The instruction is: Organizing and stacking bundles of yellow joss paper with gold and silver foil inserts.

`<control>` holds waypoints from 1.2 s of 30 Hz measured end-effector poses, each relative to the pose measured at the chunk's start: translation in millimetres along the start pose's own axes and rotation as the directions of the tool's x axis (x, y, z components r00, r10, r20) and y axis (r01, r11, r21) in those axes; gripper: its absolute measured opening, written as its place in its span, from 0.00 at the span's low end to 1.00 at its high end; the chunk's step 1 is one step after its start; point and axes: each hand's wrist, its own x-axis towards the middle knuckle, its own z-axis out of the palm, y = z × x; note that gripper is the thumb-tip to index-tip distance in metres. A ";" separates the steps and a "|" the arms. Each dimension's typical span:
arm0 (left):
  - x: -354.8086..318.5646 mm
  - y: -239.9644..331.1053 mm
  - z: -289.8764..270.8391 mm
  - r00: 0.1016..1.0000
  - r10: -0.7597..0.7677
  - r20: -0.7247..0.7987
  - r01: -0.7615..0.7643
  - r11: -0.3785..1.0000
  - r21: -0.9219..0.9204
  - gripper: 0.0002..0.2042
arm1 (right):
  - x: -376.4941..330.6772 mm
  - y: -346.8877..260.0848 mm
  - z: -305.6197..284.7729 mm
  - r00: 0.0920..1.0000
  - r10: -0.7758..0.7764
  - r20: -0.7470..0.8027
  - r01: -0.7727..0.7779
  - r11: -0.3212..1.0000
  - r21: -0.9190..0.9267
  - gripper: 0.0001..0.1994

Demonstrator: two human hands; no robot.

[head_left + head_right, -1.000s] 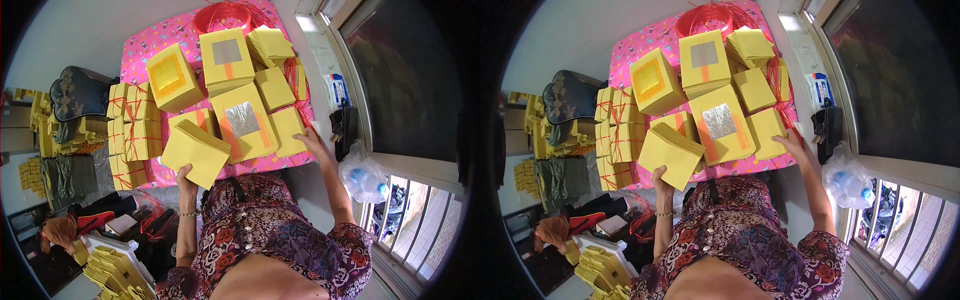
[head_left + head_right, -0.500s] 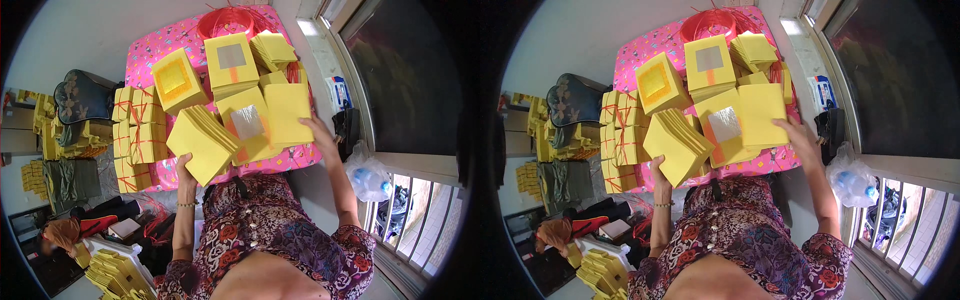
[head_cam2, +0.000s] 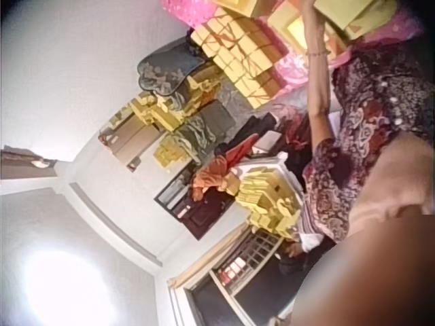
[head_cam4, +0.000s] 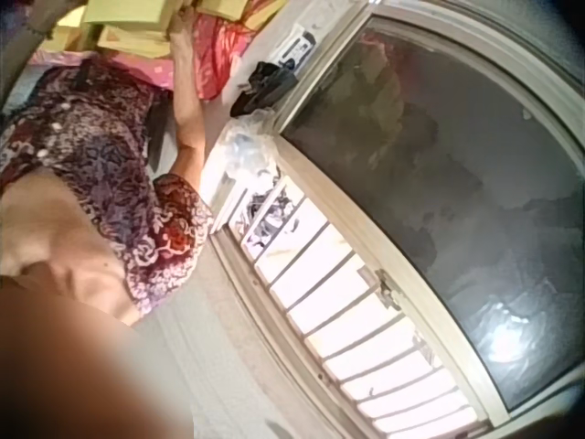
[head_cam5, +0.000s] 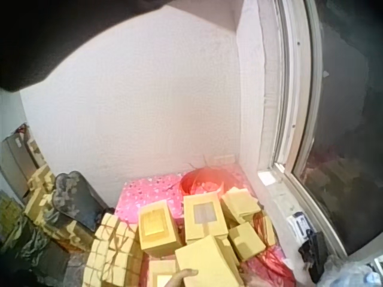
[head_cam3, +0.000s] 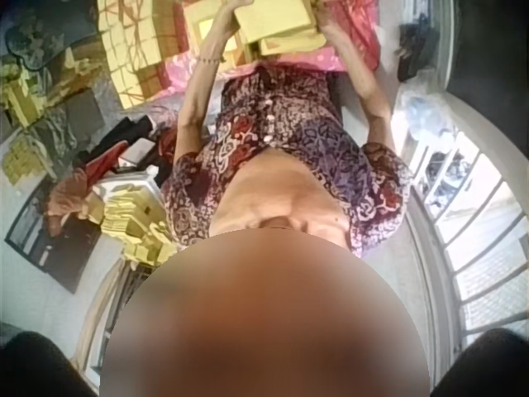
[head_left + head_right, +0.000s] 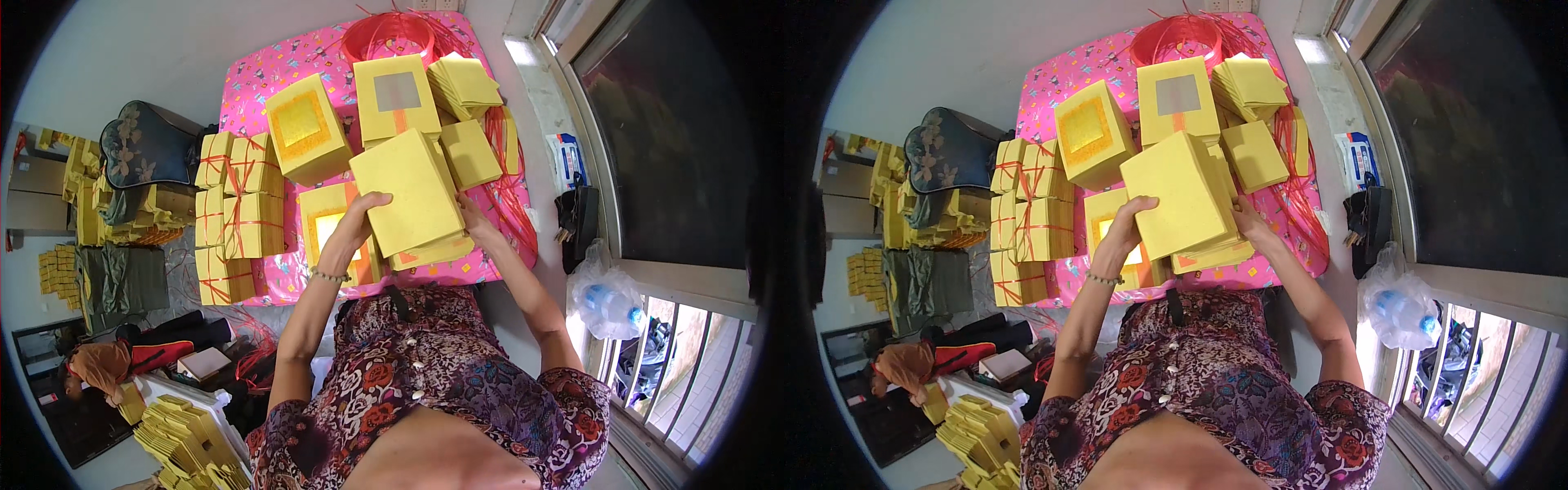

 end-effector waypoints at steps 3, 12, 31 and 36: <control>12.5 -4.6 -5.7 0.998 -0.061 0.006 0.061 0.997 0.049 0.33 | -3.3 0.7 -0.9 0.997 -0.060 0.040 0.059 0.998 0.037 0.31; 19.8 -9.0 -8.0 0.996 -0.069 0.053 0.060 0.987 0.148 0.42 | -2.7 6.7 -3.1 0.990 -0.048 0.130 -0.002 0.933 0.359 0.22; 22.3 -8.5 -6.6 0.994 -0.099 0.038 0.093 0.986 0.137 0.30 | -19.6 -13.1 -5.3 0.985 -0.125 0.122 0.146 0.973 -0.181 0.28; 26.3 -5.6 1.7 0.995 -0.084 0.052 0.074 0.981 0.177 0.35 | -16.5 -19.5 -16.2 0.998 0.042 0.042 -0.033 0.982 -0.185 0.34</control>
